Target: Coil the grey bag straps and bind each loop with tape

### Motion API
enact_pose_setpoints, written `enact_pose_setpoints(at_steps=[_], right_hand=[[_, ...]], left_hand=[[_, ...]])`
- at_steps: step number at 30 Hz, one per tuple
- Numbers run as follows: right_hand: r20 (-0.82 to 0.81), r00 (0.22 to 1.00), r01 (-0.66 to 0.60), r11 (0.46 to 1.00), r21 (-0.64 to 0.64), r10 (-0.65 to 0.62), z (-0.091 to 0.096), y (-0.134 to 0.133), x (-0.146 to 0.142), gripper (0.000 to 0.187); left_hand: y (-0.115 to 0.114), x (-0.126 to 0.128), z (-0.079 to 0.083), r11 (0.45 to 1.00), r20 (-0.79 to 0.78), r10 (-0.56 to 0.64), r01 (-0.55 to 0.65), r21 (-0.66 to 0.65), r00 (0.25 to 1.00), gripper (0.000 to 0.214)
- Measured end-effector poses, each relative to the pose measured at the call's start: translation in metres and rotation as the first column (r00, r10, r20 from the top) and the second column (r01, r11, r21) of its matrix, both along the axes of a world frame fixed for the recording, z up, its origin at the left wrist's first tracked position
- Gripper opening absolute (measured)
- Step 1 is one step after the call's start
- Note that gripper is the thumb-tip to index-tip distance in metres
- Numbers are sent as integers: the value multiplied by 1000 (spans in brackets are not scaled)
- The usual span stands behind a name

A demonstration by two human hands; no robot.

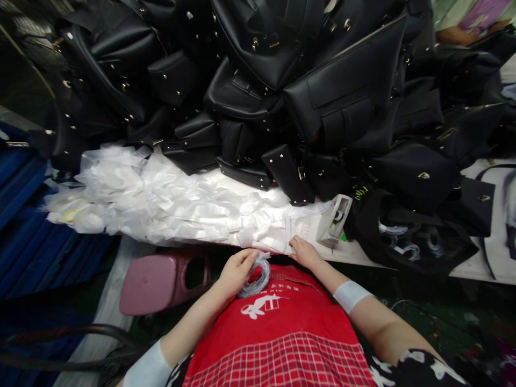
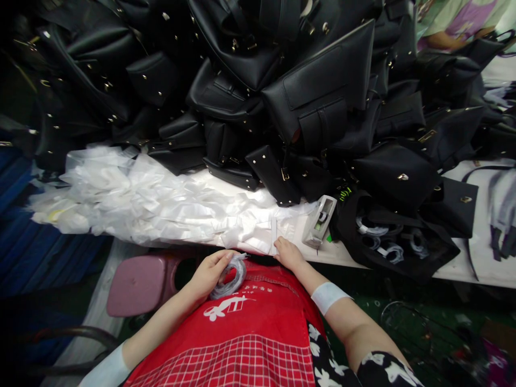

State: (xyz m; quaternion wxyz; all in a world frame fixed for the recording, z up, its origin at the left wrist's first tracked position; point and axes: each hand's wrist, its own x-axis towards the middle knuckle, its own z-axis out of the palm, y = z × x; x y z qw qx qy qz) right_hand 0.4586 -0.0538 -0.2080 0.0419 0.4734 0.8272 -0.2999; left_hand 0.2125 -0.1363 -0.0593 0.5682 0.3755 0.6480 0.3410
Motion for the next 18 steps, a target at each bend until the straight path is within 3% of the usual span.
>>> enact_pose_setpoints(at_steps=[13, 18], right_hand=[[-21, 999, -44, 994, -99, 43, -7, 27, 5, 30], [-61, 996, -69, 988, -139, 61, -12, 40, 6, 17]], left_hand=[[-3, -5, -1, 1000, 20, 15, -14, -5, 1000, 49], [-4, -5, -2, 999, 36, 40, -39, -8, 999, 49]])
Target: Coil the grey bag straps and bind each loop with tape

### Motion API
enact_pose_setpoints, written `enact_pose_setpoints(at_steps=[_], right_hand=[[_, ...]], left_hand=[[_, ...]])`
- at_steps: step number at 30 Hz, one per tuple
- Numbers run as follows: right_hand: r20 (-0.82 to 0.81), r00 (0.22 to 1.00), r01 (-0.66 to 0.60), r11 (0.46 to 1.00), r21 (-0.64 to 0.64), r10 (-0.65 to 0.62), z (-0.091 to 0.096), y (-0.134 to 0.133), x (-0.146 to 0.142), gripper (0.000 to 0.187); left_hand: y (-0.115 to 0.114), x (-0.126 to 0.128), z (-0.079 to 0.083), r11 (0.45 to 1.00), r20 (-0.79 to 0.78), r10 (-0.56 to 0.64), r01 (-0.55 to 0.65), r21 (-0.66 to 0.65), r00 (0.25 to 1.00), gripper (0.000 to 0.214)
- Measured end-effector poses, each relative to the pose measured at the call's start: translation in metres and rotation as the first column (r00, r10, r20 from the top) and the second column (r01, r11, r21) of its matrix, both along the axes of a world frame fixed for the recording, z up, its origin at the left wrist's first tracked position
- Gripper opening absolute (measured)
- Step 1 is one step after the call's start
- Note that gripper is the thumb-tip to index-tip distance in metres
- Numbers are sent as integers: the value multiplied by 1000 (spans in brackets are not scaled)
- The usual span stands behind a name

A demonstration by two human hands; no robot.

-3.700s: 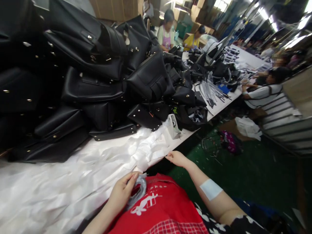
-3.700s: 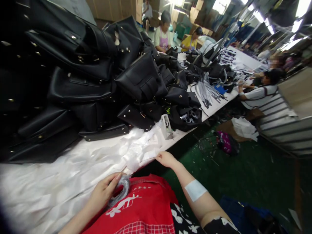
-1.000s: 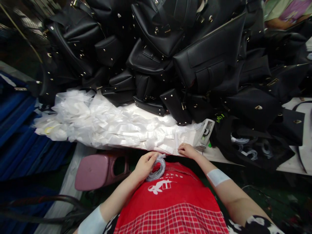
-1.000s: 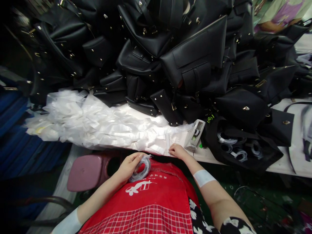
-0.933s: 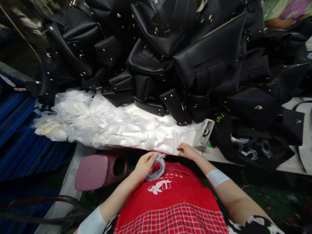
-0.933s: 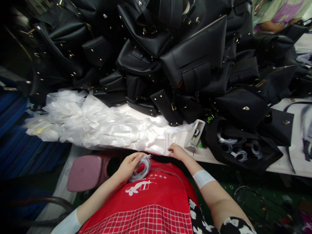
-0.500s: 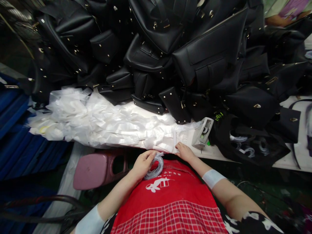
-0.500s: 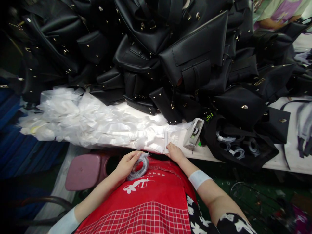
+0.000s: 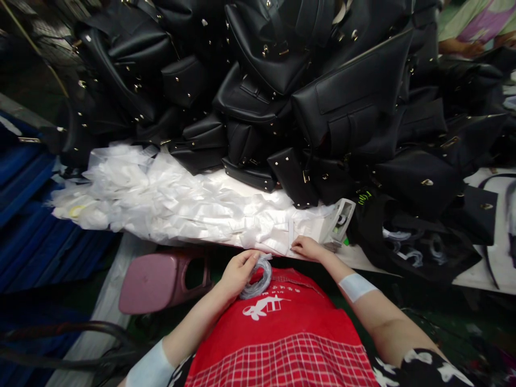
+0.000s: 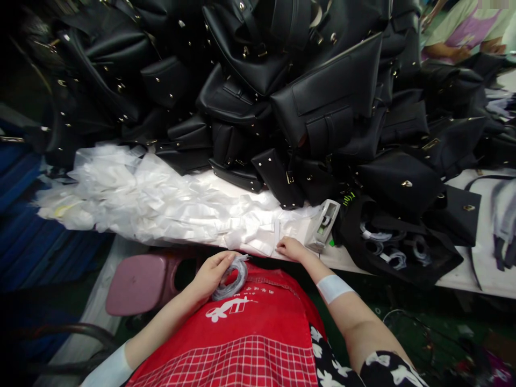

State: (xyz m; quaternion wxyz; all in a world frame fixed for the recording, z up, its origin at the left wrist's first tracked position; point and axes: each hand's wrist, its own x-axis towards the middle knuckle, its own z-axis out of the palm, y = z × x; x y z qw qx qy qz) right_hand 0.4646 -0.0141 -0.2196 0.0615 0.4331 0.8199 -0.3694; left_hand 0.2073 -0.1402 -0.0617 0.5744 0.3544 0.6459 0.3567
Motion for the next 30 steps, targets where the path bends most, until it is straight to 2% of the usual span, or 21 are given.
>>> enact_pose_setpoints(at_steps=[4, 10, 16, 23, 30], right_hand=[[0, 1000, 3, 1000, 12, -3, 1, 1, -1, 26], [39, 999, 26, 997, 79, -29, 8, -13, -7, 18], [56, 998, 1, 995, 102, -7, 14, -19, -8, 37], [58, 998, -9, 996, 91, 4, 12, -16, -7, 29], [33, 999, 6, 999, 45, -8, 3, -10, -5, 32]], left_hand=[[-1, 0, 0, 1000, 14, 9, -9, 0, 1000, 49], [-1, -1, 2, 1000, 26, 23, -24, 6, 999, 49], [0, 0, 2, 1000, 24, 20, -20, -2, 1000, 47], [1, 1, -3, 1000, 27, 20, -20, 0, 999, 45], [1, 1, -4, 1000, 46, 20, -19, -16, 999, 49]])
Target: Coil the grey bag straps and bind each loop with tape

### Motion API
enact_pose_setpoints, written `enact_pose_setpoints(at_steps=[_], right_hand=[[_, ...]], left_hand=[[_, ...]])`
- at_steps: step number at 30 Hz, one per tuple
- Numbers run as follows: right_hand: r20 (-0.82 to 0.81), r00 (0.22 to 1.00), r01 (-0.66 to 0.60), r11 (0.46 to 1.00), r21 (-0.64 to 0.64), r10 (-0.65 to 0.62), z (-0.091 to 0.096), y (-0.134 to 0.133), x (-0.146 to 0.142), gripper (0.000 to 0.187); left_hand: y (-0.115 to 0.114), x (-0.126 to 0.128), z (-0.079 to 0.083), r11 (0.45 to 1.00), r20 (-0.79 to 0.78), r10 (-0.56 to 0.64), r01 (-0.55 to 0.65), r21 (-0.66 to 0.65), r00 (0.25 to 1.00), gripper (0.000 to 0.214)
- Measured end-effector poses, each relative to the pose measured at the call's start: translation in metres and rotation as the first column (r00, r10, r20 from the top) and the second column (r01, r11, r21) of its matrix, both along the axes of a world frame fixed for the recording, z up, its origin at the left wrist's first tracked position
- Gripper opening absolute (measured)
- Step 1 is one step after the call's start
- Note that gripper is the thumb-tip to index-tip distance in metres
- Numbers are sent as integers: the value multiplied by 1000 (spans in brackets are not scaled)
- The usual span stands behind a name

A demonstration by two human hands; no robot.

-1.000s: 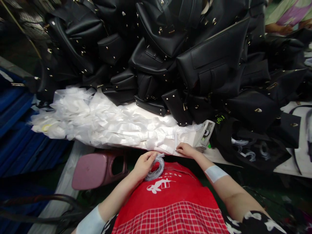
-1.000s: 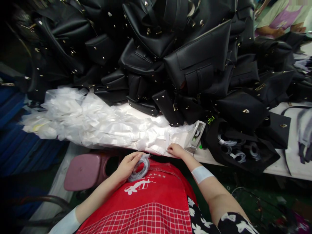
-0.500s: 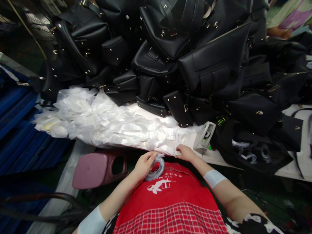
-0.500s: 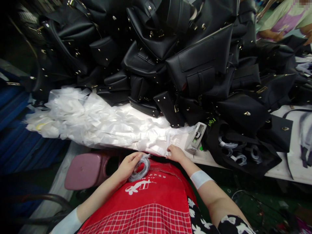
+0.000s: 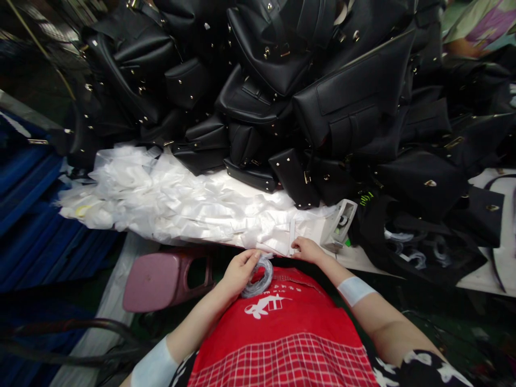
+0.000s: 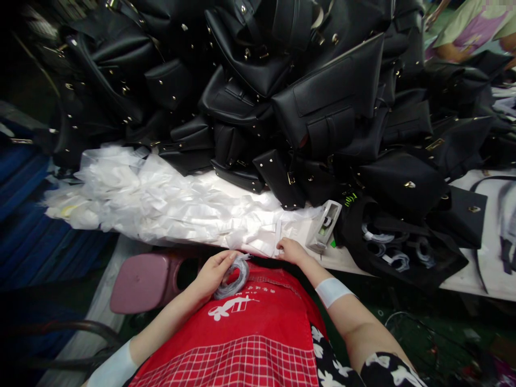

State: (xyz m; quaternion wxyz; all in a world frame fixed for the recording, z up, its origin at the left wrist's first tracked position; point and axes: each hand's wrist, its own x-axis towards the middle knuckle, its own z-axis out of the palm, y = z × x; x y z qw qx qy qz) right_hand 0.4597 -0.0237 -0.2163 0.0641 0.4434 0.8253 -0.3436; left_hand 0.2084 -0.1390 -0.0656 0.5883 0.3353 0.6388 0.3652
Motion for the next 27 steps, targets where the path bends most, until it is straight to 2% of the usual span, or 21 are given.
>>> enact_pose_setpoints(at_steps=[3, 7, 16, 22, 27], right_hand=[[-5, 1000, 11, 1000, -12, -11, -4, 3, 0, 30], [-25, 1000, 6, 1000, -27, -6, -6, 5, 0, 17], [-36, 992, 118, 993, 18, -117, -2, 3, -6, 27], [-43, 989, 137, 988, -73, -140, -6, 2, -5, 15], [-24, 991, 130, 985, -118, -134, -8, 4, -5, 22]], left_hand=[[0, 0, 1, 1000, 0, 3, -3, 5, 1000, 47], [0, -1, 2, 1000, -2, -2, 2, 10, 1000, 47], [0, -2, 4, 1000, -14, 5, -4, 24, 1000, 49], [0, -1, 3, 1000, -9, 7, -7, 20, 1000, 48], [0, 0, 4, 1000, -20, -6, 7, 15, 1000, 46]])
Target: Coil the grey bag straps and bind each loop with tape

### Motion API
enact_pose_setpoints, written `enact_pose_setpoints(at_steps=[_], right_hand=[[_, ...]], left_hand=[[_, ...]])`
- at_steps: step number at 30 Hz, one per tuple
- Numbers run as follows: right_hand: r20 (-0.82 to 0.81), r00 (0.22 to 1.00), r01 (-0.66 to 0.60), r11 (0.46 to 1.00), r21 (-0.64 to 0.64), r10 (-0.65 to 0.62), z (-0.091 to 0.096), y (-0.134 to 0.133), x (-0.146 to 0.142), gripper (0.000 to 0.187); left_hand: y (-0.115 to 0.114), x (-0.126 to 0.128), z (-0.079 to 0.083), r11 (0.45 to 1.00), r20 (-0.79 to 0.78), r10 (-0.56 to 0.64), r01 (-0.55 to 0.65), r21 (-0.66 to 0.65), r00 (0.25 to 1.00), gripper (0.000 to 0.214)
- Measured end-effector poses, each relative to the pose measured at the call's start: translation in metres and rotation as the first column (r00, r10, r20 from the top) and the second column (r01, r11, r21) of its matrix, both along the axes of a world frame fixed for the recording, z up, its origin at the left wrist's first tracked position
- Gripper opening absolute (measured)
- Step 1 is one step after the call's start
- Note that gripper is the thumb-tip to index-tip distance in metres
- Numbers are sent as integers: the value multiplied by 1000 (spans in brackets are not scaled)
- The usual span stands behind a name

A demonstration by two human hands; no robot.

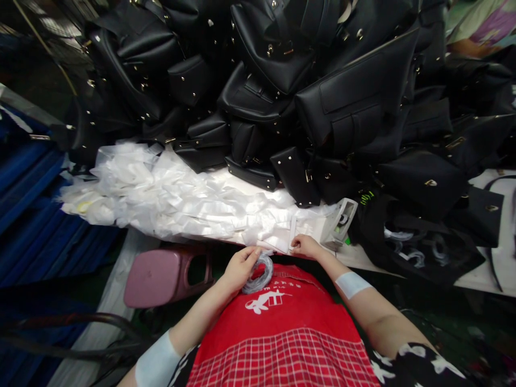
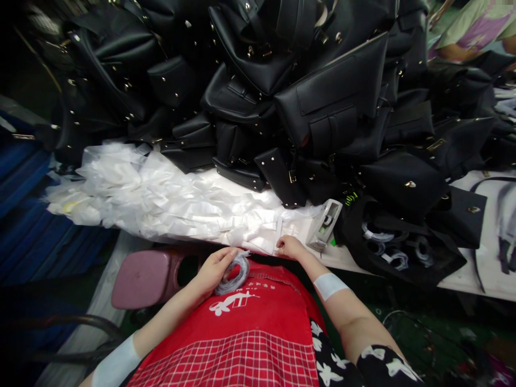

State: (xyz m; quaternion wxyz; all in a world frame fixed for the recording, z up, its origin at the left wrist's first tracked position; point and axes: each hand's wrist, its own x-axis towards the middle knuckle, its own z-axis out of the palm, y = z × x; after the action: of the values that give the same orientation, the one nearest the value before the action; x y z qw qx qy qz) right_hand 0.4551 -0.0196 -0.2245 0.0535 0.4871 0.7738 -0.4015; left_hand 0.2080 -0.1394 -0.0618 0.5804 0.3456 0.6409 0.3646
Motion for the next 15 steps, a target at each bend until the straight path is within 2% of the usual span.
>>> enact_pose_setpoints(at_steps=[11, 15], right_hand=[[115, 991, -72, 996, 59, 65, 6, -2, -6, 29], [150, 985, -94, 993, 72, 83, 7, -2, -8, 25]], left_hand=[[-2, 0, 0, 1000, 10, 1, -1, -1, 1000, 48], [-3, 0, 3, 1000, 10, 8, -8, 2, 1000, 47]])
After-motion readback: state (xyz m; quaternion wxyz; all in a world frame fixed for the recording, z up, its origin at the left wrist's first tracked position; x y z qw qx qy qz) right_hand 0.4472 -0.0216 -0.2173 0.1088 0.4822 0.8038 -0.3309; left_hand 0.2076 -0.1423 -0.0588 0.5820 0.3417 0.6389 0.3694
